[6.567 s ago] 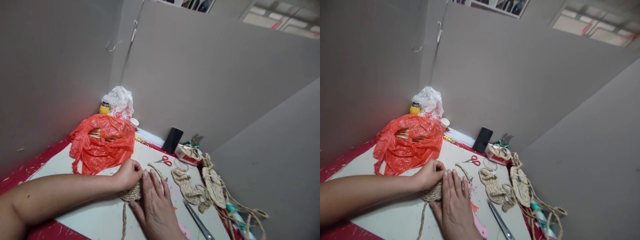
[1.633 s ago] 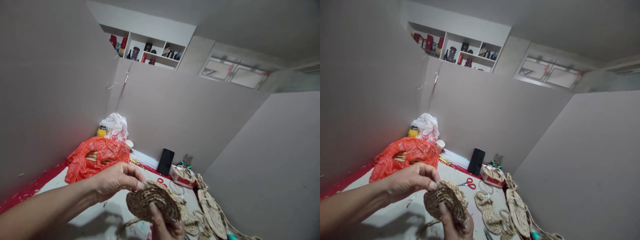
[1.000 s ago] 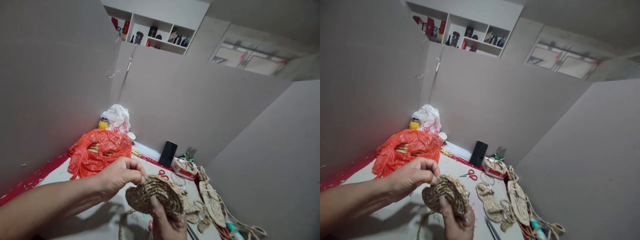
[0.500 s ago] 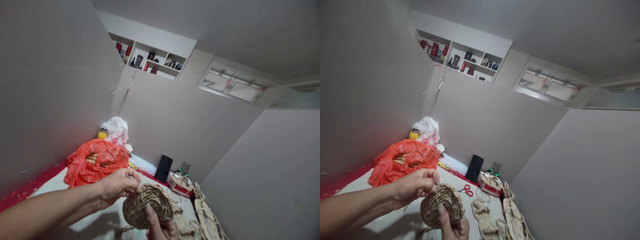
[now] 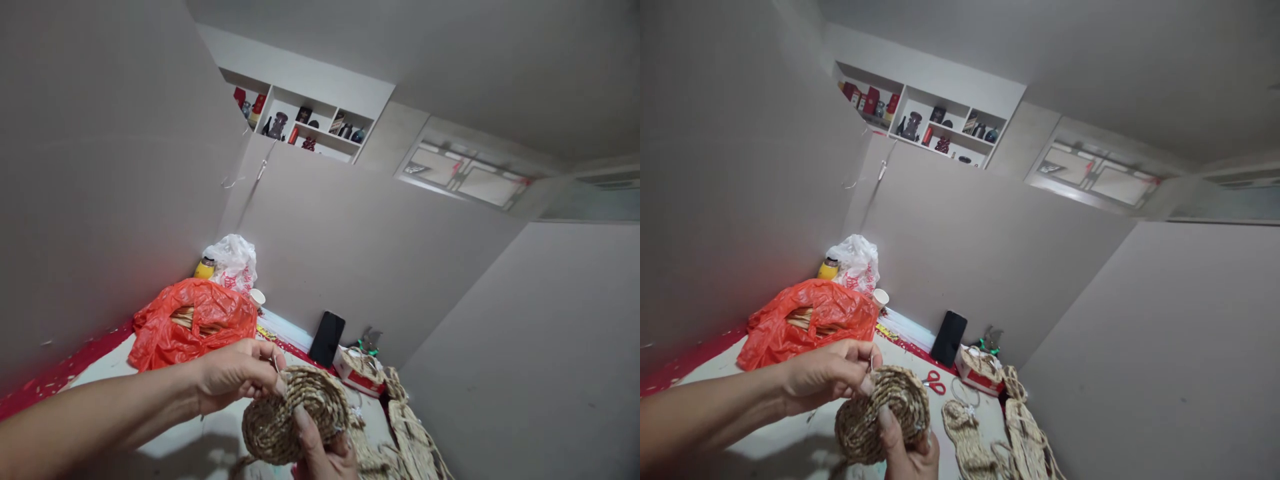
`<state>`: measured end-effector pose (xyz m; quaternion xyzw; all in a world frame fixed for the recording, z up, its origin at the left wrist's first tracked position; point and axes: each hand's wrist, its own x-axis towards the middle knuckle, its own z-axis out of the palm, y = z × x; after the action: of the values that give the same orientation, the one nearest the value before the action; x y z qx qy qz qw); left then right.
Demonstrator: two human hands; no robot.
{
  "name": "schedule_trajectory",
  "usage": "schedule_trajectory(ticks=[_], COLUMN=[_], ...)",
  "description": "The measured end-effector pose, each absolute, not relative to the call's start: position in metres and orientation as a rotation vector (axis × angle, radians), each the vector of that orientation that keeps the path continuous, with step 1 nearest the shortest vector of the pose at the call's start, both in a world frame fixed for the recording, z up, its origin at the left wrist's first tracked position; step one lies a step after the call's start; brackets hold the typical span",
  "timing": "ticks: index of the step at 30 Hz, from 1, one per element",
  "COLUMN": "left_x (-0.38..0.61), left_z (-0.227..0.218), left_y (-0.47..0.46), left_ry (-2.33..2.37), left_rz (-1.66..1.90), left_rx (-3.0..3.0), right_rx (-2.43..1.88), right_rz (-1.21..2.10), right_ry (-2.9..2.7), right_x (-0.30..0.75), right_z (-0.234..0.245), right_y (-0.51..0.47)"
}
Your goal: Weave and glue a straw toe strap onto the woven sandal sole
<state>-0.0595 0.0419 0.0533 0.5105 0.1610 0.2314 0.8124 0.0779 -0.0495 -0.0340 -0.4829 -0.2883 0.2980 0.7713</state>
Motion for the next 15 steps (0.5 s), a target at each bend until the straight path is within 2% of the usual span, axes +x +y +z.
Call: schedule_trajectory(ticks=[7,15], left_x=[-0.062,-0.053], left_z=[0.057,0.047], left_y=[0.042,0.028], left_ry=[0.283,0.380], left_rz=[0.476,0.677], left_rx=[1.204,1.591], right_rx=[-0.874,-0.816], right_rz=[0.782,0.799], right_ry=[-0.674,-0.611], right_x=[0.071,0.084], right_z=[-0.007,0.007], right_y=[-0.050,-0.046])
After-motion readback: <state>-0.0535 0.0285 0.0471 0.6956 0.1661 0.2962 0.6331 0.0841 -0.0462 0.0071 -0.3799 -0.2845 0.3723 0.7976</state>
